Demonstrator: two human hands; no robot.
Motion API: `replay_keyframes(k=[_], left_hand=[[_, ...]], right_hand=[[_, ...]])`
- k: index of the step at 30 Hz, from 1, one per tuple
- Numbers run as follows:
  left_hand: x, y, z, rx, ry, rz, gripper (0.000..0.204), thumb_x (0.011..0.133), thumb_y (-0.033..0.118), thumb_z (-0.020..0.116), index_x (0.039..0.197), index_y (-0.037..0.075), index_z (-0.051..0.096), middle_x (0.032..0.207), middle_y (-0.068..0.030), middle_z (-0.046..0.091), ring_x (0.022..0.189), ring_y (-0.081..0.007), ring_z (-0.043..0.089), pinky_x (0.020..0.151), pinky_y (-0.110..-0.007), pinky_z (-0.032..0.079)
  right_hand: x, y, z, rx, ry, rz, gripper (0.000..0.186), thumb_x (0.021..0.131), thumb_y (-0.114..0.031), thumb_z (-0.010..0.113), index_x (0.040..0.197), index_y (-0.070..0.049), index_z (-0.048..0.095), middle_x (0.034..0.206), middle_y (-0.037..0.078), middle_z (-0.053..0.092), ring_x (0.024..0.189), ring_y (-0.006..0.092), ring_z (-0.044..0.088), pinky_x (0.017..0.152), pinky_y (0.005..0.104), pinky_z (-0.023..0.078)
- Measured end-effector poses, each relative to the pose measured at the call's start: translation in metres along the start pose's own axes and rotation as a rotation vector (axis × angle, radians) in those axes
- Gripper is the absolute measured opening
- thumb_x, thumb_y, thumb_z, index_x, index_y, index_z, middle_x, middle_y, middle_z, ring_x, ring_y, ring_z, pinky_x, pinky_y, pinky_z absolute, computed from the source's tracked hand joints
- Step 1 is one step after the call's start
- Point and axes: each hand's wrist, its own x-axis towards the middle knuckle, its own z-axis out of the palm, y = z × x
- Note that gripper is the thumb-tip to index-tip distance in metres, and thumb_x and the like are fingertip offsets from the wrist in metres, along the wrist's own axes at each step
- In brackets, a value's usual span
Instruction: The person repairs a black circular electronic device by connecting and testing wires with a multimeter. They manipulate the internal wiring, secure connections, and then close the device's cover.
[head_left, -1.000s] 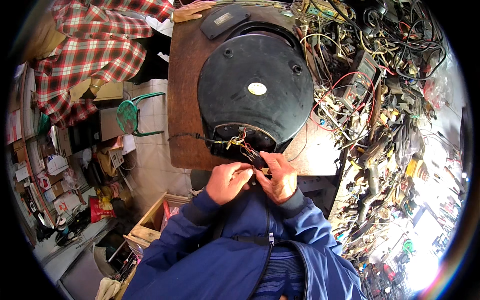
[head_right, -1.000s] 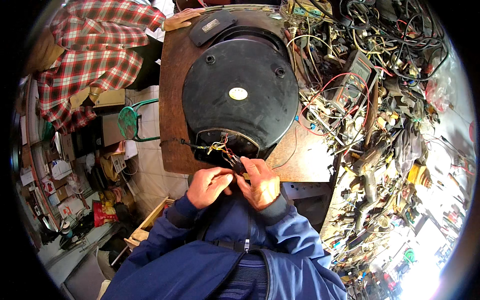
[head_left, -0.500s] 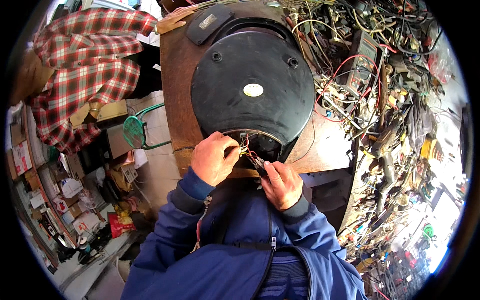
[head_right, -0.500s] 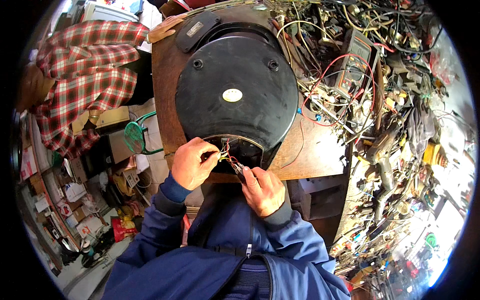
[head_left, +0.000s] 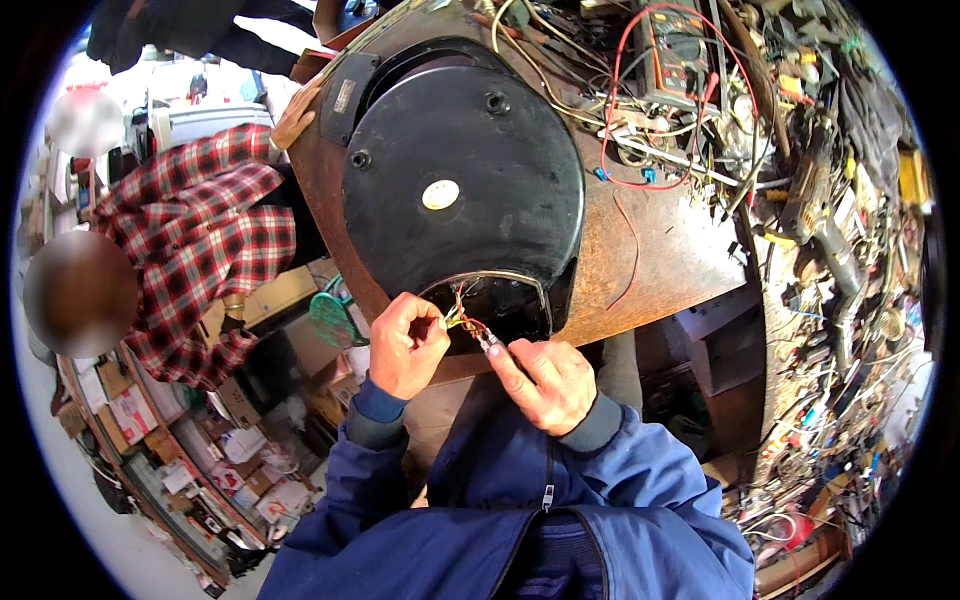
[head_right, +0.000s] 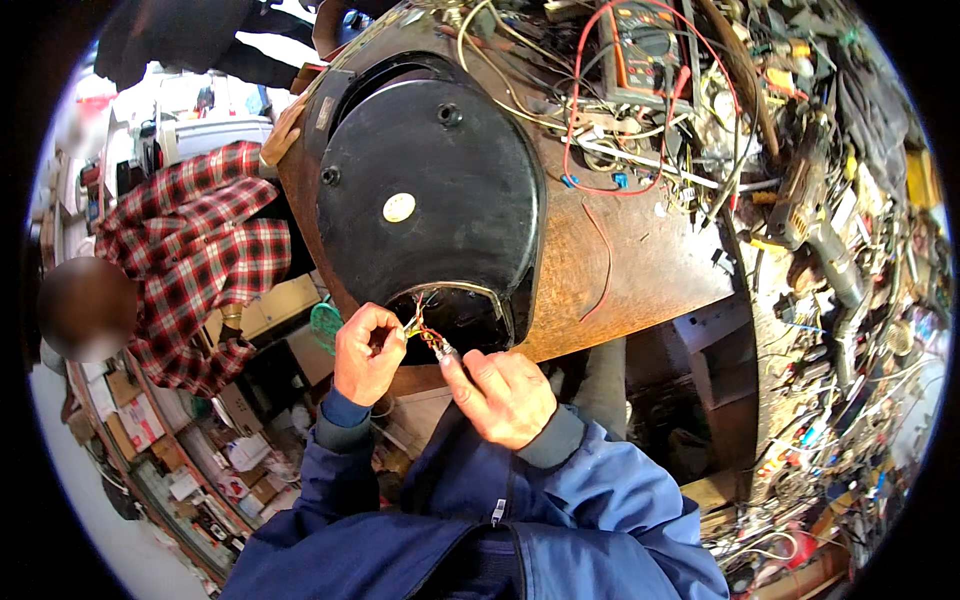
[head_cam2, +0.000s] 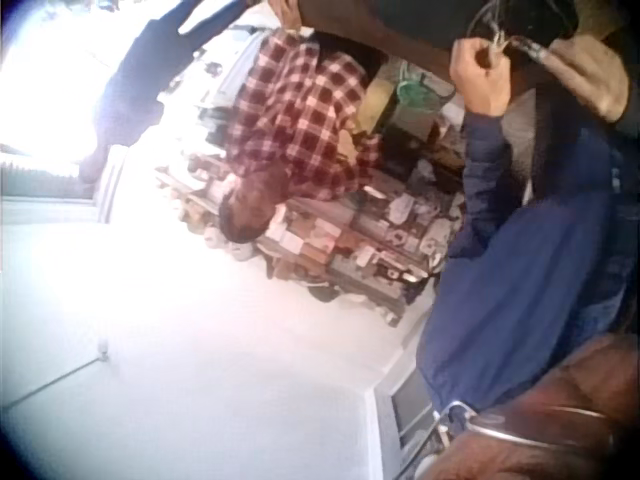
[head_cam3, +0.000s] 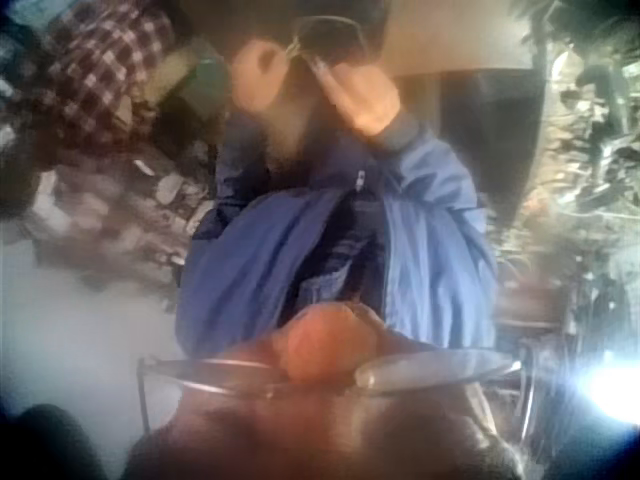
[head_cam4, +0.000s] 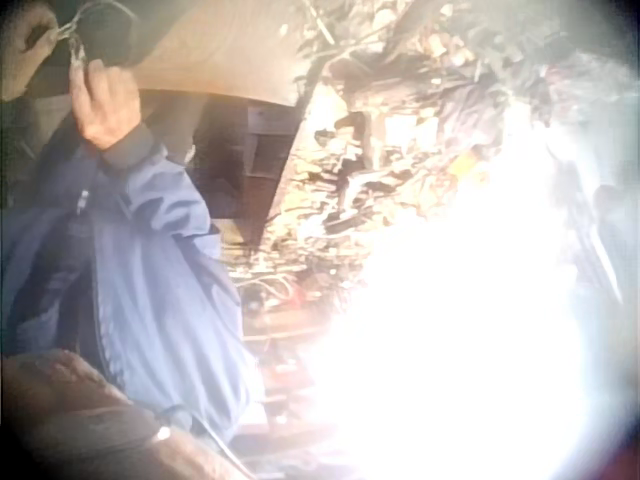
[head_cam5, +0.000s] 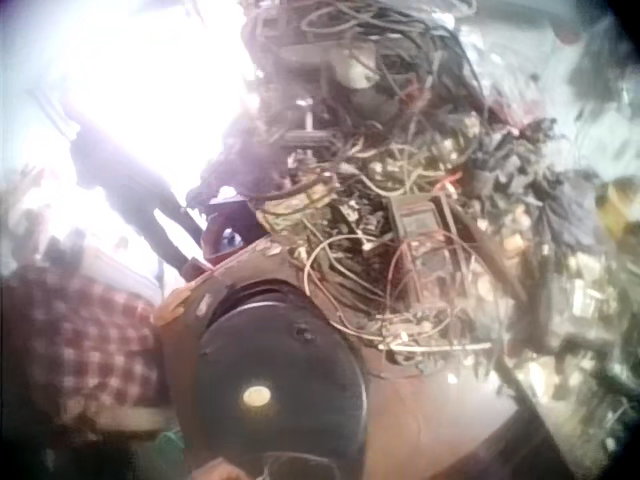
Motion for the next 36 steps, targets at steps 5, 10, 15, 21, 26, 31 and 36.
replay_keyframes(k=[5, 10, 15, 21, 26, 31, 36], left_hand=[[0.004, 0.002, -0.006, 0.093, -0.101, 0.015, 0.007, 0.082, -0.003, 0.066, 0.085, 0.001, 0.061, 0.079, -0.0021, 0.058, 0.065, -0.0066, 0.052, 0.058, -0.023, 0.042], [0.009, 0.007, -0.011, 0.005, -0.105, -0.193, 0.007, 0.092, 0.005, 0.069, 0.097, 0.0, 0.068, 0.078, 0.0023, 0.058, 0.072, -0.0038, 0.051, 0.064, -0.022, 0.043], [0.023, 0.032, -0.009, 0.114, -0.217, -0.198, 0.014, 0.097, 0.005, 0.062, 0.105, -0.002, 0.071, 0.089, -0.0011, 0.068, 0.08, -0.0074, 0.062, 0.071, -0.025, 0.05], [0.031, 0.028, -0.008, 0.18, -0.184, -0.24, 0.009, 0.09, 0.001, 0.071, 0.099, -0.002, 0.072, 0.084, -0.0013, 0.068, 0.073, -0.0064, 0.062, 0.065, -0.023, 0.05], [0.034, 0.017, -0.007, 0.287, -0.096, -0.224, 0.009, 0.085, 0.003, 0.079, 0.091, -0.002, 0.074, 0.08, -0.0042, 0.069, 0.065, -0.0081, 0.063, 0.061, -0.024, 0.051], [0.037, 0.032, 0.002, 0.385, -0.103, -0.175, 0.009, 0.083, 0.004, 0.08, 0.09, -0.001, 0.076, 0.079, -0.0048, 0.07, 0.065, -0.0086, 0.065, 0.06, -0.025, 0.051], [0.041, 0.037, 0.005, 0.457, -0.076, -0.175, 0.006, 0.083, 0.003, 0.077, 0.085, -0.002, 0.075, 0.072, -0.0037, 0.07, 0.062, -0.0079, 0.064, 0.059, -0.024, 0.051]], right_hand=[[0.002, -0.005, 0.01, 0.085, 0.074, -0.025, 0.046, 0.075, -0.014, 0.07, 0.119, 0.0, 0.071, 0.104, 0.014, 0.065, 0.079, 0.0218, 0.063, 0.069, 0.035, 0.054], [0.003, -0.01, 0.021, 0.102, 0.133, -0.034, 0.044, 0.077, -0.018, 0.066, 0.117, 0.0, 0.071, 0.099, 0.012, 0.065, 0.085, 0.0229, 0.062, 0.075, 0.0338, 0.053], [0.012, -0.007, 0.026, 0.16, 0.154, -0.047, 0.042, 0.078, -0.022, 0.066, 0.113, 0.0, 0.072, 0.095, 0.01, 0.065, 0.087, 0.0225, 0.062, 0.08, 0.0334, 0.051], [0.018, -0.014, 0.031, 0.145, 0.075, -0.07, 0.04, 0.079, -0.024, 0.062, 0.109, 0.001, 0.071, 0.101, 0.012, 0.065, 0.093, 0.0245, 0.061, 0.083, 0.035, 0.051], [0.019, -0.013, 0.031, 0.192, 0.028, -0.075, 0.037, 0.083, -0.023, 0.06, 0.105, 0.004, 0.071, 0.104, 0.014, 0.067, 0.094, 0.0264, 0.062, 0.086, 0.0376, 0.05], [0.016, -0.01, 0.032, 0.189, 0.011, -0.086, 0.034, 0.085, -0.022, 0.059, 0.103, 0.004, 0.071, 0.105, 0.016, 0.067, 0.093, 0.0275, 0.063, 0.086, 0.0389, 0.05], [0.021, -0.007, 0.032, 0.188, 0.053, -0.08, 0.037, 0.078, -0.023, 0.063, 0.105, 0.001, 0.07, 0.096, 0.011, 0.064, 0.089, 0.0238, 0.061, 0.081, 0.0344, 0.051]])
